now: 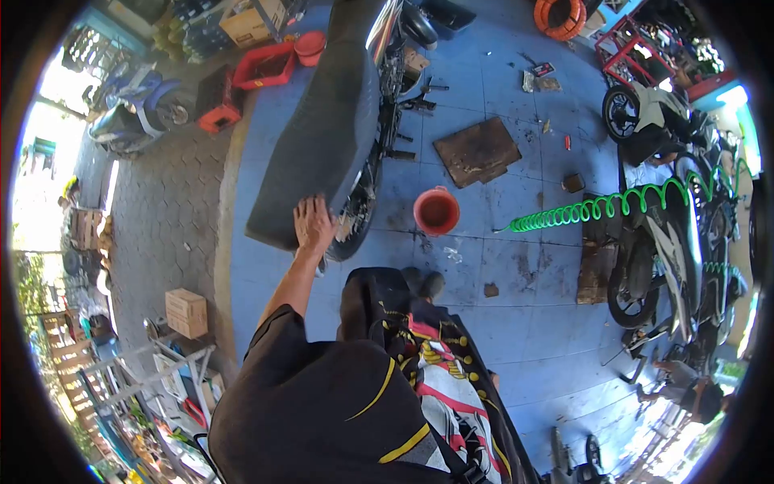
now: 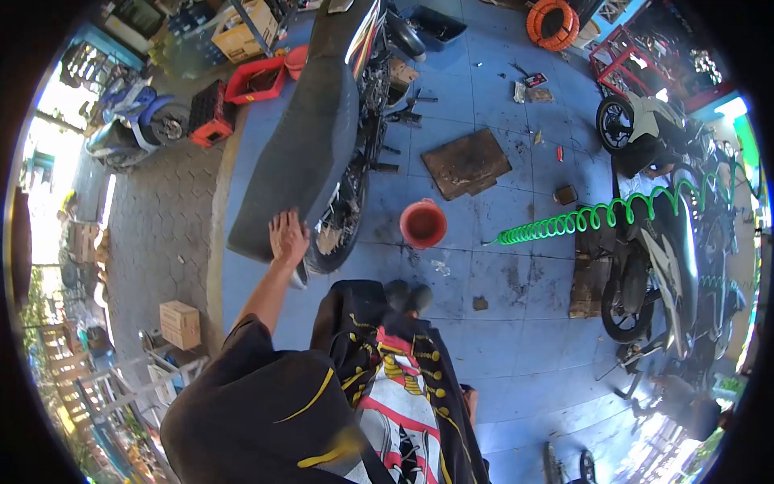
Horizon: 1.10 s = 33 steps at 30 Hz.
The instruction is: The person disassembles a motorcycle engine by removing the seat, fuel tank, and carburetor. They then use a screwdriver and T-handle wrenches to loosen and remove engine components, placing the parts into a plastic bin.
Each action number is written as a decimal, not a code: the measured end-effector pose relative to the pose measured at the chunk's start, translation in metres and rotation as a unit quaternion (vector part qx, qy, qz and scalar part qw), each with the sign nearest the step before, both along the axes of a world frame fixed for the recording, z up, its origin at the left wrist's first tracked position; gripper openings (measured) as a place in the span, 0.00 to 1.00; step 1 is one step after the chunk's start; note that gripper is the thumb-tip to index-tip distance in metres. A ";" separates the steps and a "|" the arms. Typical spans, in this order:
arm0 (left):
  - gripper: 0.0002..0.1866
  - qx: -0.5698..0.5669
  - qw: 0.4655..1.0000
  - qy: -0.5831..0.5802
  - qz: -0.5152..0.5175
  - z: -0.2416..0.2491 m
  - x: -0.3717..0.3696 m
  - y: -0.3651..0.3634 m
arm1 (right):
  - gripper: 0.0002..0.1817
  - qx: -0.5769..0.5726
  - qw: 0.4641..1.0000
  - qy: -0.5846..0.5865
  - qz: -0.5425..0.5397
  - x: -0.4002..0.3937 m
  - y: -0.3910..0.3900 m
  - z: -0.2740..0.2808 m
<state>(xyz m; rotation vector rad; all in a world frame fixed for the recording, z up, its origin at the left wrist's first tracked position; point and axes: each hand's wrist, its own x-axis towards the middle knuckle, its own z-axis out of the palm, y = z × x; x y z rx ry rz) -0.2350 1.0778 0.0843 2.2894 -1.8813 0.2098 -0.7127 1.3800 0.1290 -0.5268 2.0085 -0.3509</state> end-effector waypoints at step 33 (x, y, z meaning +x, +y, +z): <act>0.28 0.193 0.909 0.363 0.069 -0.357 -0.189 0.245 | 0.23 -0.059 0.961 0.112 0.246 -0.310 0.011 -0.161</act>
